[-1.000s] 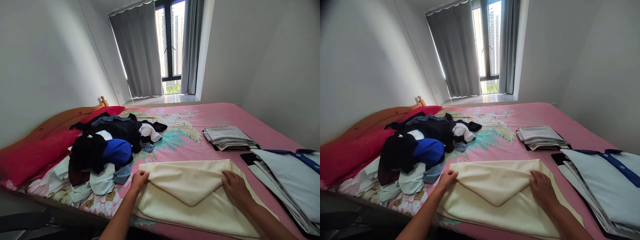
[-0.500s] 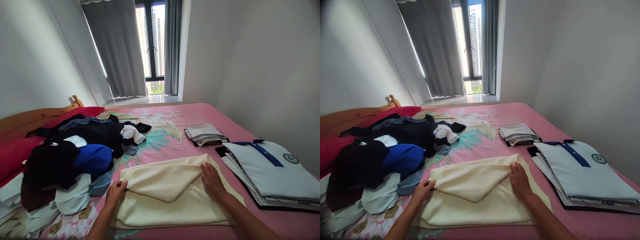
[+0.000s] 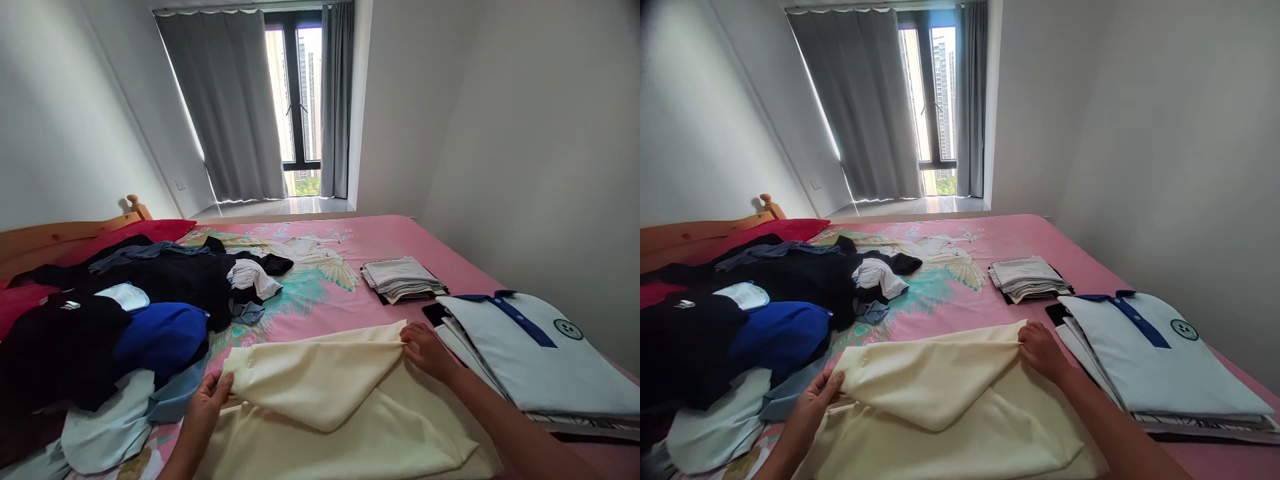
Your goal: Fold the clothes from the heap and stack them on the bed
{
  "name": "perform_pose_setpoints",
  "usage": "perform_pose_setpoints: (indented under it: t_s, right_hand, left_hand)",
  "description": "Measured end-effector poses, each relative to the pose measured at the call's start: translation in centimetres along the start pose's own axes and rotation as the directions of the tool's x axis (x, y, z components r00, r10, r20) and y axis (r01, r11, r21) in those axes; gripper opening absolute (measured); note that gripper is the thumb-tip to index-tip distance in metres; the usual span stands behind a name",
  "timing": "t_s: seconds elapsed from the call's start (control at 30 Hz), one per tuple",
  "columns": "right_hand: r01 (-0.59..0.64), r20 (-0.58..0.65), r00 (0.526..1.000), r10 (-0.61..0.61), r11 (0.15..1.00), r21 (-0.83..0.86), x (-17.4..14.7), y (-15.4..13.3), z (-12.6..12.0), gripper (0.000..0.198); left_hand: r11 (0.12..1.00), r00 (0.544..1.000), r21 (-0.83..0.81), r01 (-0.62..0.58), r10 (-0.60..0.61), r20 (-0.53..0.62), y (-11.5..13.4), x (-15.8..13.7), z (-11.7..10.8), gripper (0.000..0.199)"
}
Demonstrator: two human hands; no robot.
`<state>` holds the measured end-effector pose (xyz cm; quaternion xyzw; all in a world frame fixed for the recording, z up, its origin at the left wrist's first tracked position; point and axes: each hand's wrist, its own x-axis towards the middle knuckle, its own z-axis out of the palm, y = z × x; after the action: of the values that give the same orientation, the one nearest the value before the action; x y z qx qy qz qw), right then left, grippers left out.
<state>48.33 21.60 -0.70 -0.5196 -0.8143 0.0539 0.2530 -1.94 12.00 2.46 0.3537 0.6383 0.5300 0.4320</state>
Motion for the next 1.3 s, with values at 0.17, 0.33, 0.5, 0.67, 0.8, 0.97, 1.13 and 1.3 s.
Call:
perform_pose_setpoints:
  t_s: [0.17, 0.33, 0.5, 0.67, 0.8, 0.97, 1.13, 1.3]
  right_hand:
    - [-0.004, 0.100, 0.995, 0.000, 0.999, 0.039, 2.2, 0.7, -0.6, 0.018]
    - [-0.079, 0.227, 0.971, 0.075, 0.997, 0.008, 3.8, 1.6, 1.5, 0.014]
    - [-0.144, 0.237, 0.963, 0.132, 0.989, 0.036, 3.4, 1.9, 2.5, 0.019]
    - [-0.197, 0.206, 0.964, 0.171, 0.974, 0.113, 2.7, 2.3, 2.2, 0.025]
    - [-0.220, 0.148, 0.969, 0.200, 0.966, 0.133, 2.4, 2.5, 2.3, 0.027]
    - [-0.159, 0.027, 0.987, 0.157, 0.976, 0.148, 1.3, 0.4, 2.0, 0.036]
    - [0.208, 0.044, 0.977, -0.210, 0.977, 0.036, -0.6, -3.9, 2.8, 0.045]
    - [0.145, 0.182, 0.976, -0.123, 0.982, -0.118, -1.6, -1.9, 3.9, 0.049]
  left_hand:
    - [0.998, 0.999, -0.062, -0.010, 0.007, -0.051, 1.5, 0.2, 0.4, 0.053]
    - [0.985, 0.983, -0.071, 0.160, -0.165, -0.079, 0.2, 1.5, 0.1, 0.036]
    - [0.959, 0.955, -0.058, 0.276, -0.281, -0.091, -2.1, 2.3, -0.3, 0.021]
    - [0.958, 0.956, -0.082, 0.275, -0.282, -0.084, -2.1, 2.5, -0.5, 0.026]
    - [0.949, 0.960, 0.284, 0.136, -0.055, -0.276, -1.1, 2.4, -0.5, 0.031]
    - [0.494, 0.810, 0.755, -0.432, 0.580, 0.084, -1.3, -1.2, 3.1, 0.041]
    - [0.169, 0.575, 0.553, -0.816, 0.343, 0.743, -3.7, -6.2, 10.5, 0.058]
    - [0.153, 0.717, 0.701, -0.696, 0.197, 0.669, -5.8, -6.6, 12.0, 0.073]
